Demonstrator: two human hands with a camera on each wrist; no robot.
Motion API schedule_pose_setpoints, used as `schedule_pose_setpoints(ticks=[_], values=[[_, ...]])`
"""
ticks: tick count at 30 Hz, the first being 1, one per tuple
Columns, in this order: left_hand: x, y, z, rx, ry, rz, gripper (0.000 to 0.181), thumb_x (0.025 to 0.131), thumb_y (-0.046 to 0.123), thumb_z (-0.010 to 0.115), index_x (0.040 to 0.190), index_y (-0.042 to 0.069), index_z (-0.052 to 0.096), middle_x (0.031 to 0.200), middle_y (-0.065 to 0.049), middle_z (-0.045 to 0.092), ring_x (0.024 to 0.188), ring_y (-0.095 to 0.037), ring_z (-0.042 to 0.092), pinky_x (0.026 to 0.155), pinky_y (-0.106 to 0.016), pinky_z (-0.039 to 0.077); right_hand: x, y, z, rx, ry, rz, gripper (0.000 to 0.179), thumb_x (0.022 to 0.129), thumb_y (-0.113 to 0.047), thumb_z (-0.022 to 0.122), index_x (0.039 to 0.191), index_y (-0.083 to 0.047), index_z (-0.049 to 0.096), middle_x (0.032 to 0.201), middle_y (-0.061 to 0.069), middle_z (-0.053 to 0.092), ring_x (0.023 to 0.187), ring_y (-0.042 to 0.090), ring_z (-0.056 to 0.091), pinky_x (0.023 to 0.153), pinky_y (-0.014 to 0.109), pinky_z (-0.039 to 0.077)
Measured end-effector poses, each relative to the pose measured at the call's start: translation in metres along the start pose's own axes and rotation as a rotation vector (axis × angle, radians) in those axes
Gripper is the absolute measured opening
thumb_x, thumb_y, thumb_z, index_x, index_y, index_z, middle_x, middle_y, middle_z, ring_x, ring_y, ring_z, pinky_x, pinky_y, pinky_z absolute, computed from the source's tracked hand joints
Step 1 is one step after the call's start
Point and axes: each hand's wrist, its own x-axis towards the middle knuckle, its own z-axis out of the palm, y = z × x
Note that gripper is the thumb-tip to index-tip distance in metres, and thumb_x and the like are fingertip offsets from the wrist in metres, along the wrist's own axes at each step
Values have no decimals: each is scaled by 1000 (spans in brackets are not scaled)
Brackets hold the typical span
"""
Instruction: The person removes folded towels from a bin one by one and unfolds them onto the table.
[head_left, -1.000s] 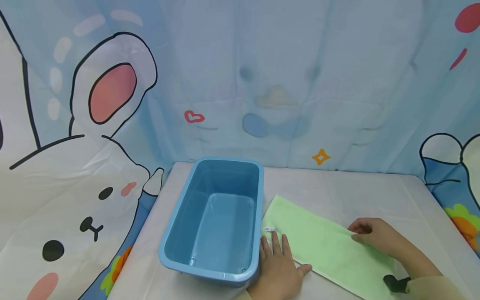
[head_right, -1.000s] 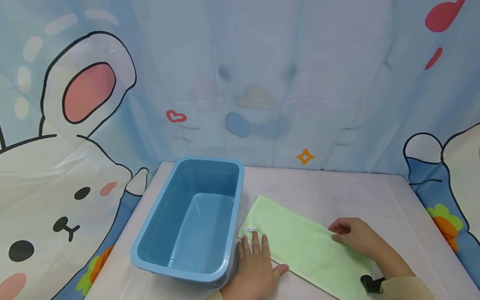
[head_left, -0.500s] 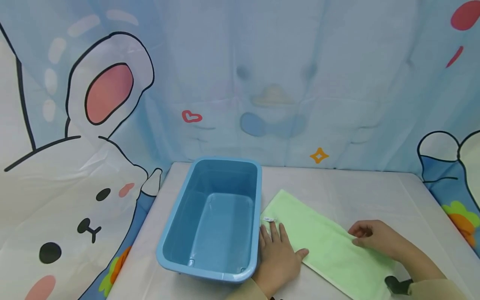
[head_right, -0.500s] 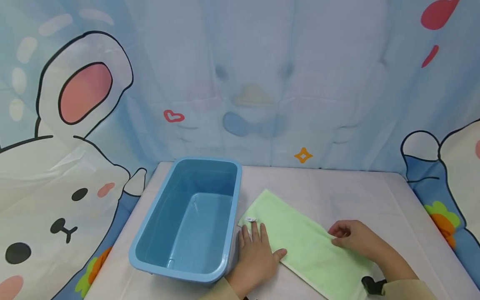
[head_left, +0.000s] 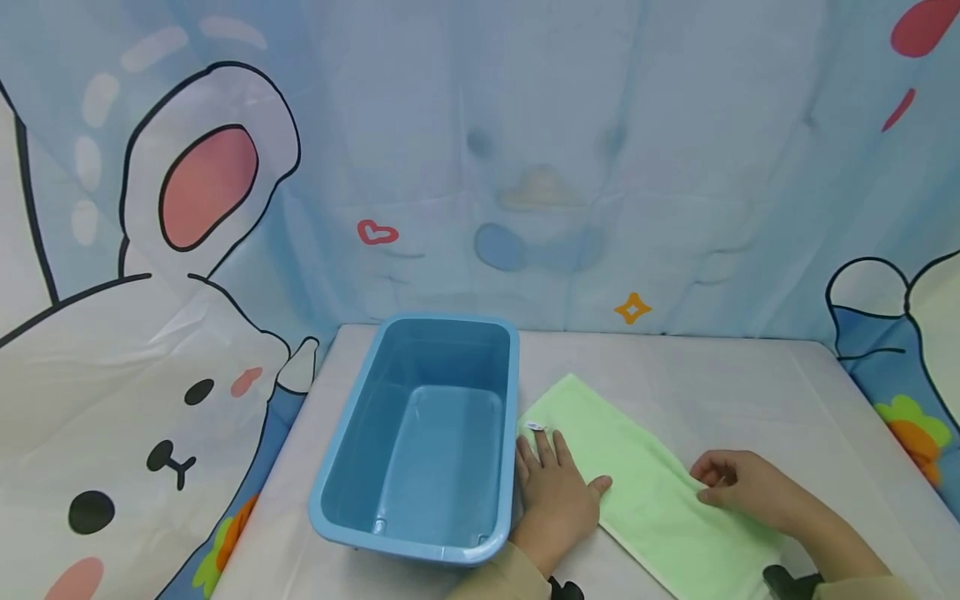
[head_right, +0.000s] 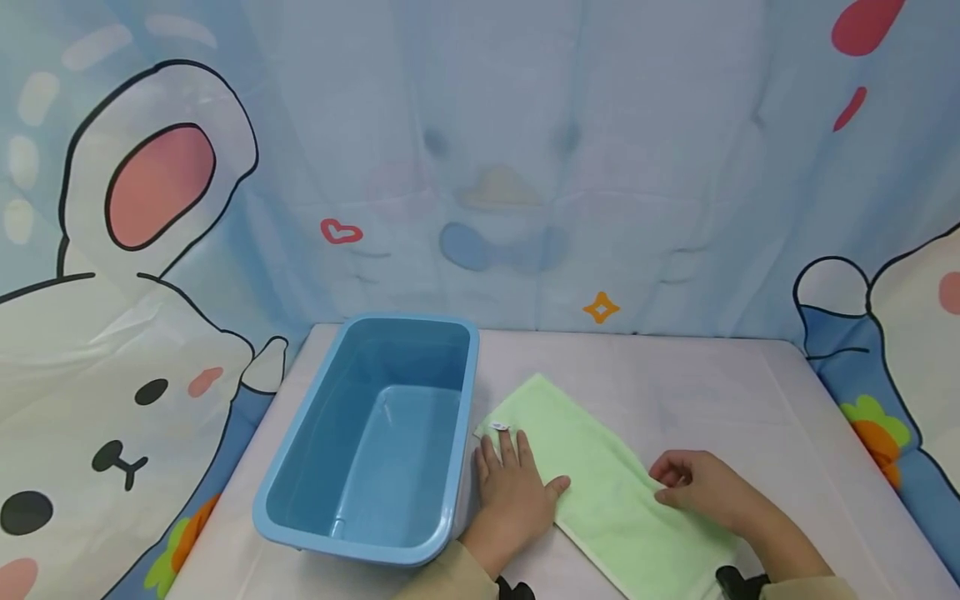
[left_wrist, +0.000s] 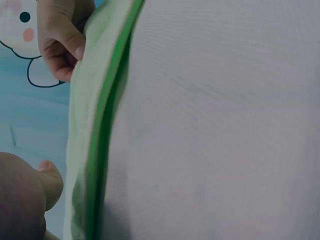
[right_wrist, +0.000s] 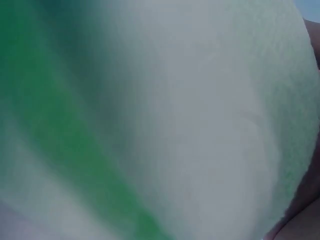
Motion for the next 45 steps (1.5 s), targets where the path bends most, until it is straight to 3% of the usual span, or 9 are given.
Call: schedule_pose_setpoints(ticks=[7, 13, 17, 23, 26, 31, 45], values=[[12, 5, 12, 57, 70, -31, 102, 89, 87, 23, 166, 19, 17, 173, -13, 11, 160, -43, 7, 129, -53, 12, -4, -2, 5, 2, 3, -42, 35, 88, -31, 80, 110, -7, 67, 95, 5, 65, 81, 11, 57, 69, 26, 48], [19, 4, 17, 62, 92, -25, 102, 90, 87, 20, 166, 19, 16, 174, -13, 10, 160, -41, 7, 129, -52, 11, -11, -4, 14, 32, -4, -66, 36, 88, -32, 80, 109, -6, 66, 94, 6, 64, 79, 10, 55, 68, 26, 48], [11, 3, 16, 76, 67, -18, 104, 89, 88, 19, 166, 18, 15, 174, -14, 9, 161, -38, 8, 129, -53, 10, -16, -9, 21, 35, 3, -53, 37, 88, -33, 80, 108, -7, 65, 94, 6, 63, 79, 10, 55, 67, 26, 47], [-5, 9, 10, 119, -22, -33, 107, 87, 89, 15, 165, 15, 18, 173, -14, 12, 162, -32, 10, 130, -48, 12, -20, -11, 25, 44, -4, -31, 38, 89, -36, 78, 109, -7, 64, 95, 6, 62, 78, 10, 54, 67, 27, 45], [-6, 13, 6, 121, -32, -41, 107, 88, 88, 16, 164, 14, 22, 173, -14, 14, 162, -29, 12, 130, -45, 13, -21, -11, 26, 44, -7, -15, 39, 90, -37, 77, 110, -7, 63, 96, 6, 62, 80, 11, 54, 67, 28, 45], [1, 16, 4, 93, -17, -52, 106, 89, 87, 19, 164, 13, 23, 173, -12, 16, 162, -27, 13, 130, -42, 13, -22, -11, 27, 56, -11, 16, 41, 89, -39, 78, 109, -7, 63, 96, 6, 62, 81, 14, 54, 66, 29, 45], [26, 7, 18, 51, 70, -38, 102, 93, 84, 16, 165, 12, 17, 174, -11, 9, 162, -28, 8, 131, -44, 10, -27, -19, 42, 164, -88, -7, 45, 88, -36, 80, 109, -2, 60, 94, 7, 61, 80, 14, 54, 66, 30, 47]])
